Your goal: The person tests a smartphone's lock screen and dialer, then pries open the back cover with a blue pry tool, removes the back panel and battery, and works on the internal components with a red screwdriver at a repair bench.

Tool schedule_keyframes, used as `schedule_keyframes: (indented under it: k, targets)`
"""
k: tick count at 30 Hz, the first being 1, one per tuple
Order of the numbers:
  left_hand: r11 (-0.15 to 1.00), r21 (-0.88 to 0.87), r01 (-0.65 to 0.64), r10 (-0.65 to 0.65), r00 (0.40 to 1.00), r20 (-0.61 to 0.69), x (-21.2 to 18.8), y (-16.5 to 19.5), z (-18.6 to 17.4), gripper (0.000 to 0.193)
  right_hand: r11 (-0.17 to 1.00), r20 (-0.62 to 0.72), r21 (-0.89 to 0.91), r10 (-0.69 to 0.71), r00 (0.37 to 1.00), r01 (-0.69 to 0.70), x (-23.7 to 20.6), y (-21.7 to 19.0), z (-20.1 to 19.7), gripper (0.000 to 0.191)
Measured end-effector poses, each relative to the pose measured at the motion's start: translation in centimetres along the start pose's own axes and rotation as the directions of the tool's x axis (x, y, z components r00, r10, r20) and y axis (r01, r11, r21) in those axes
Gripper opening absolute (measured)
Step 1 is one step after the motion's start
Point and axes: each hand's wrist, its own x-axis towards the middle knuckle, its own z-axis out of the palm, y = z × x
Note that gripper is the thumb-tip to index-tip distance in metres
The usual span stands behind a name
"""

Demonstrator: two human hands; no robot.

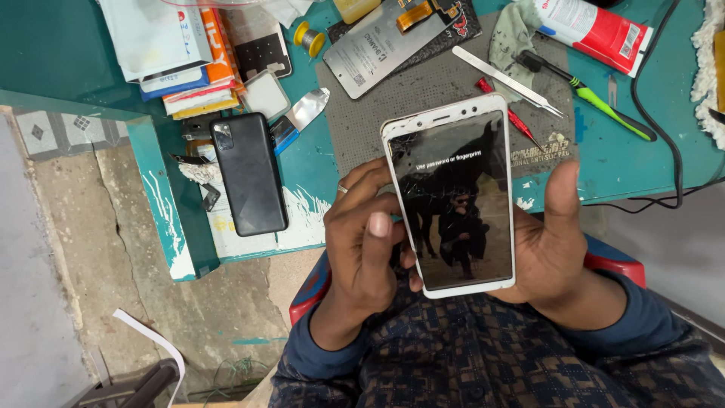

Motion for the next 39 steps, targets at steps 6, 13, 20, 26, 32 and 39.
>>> schedule_keyframes:
  k: [6, 13, 20, 26, 32, 39]
  targets:
    - [0.983, -0.169, 0.076, -0.048, 0.985, 0.164, -0.7, -0.1, -0.3, 0.034, 1.000, -0.087, 0.000, 0.010, 0.996, -0.010, -0.2, -0.6, 0.7, 0.115]
    - [0.939, -0.234, 0.251, -0.169, 0.932, 0.321, -2.0, -0.1, 0.0, 0.066, 0.997, -0.221, 0.054, -0.040, 0.975, 0.053, 0.3, -1.1, 2.1, 0.113]
    - [0.930, -0.273, 0.246, -0.151, 0.933, 0.325, -2.5, -0.2, -0.2, 0.073, 0.999, -0.218, -0.023, -0.045, 0.975, 0.041, -0.1, -1.1, 1.8, 0.113]
    - [0.857, -0.408, 0.314, -0.144, 0.907, 0.397, -3.2, -0.7, -0.3, 0.078, 0.998, -0.156, 0.056, -0.022, 0.988, 0.031, -0.3, -1.1, 1.3, 0.115]
    - [0.893, -0.341, 0.292, -0.159, 0.916, 0.369, -3.8, -0.7, 0.4, 0.091, 0.999, -0.096, 0.038, -0.007, 0.995, 0.011, -0.1, -1.1, 1.3, 0.118]
    - [0.898, 0.371, -0.236, 0.204, 0.971, 0.121, -4.6, 0.4, 2.3, 0.104, 0.994, -0.159, 0.067, -0.071, 0.985, 0.082, 0.3, -1.1, 1.9, 0.111]
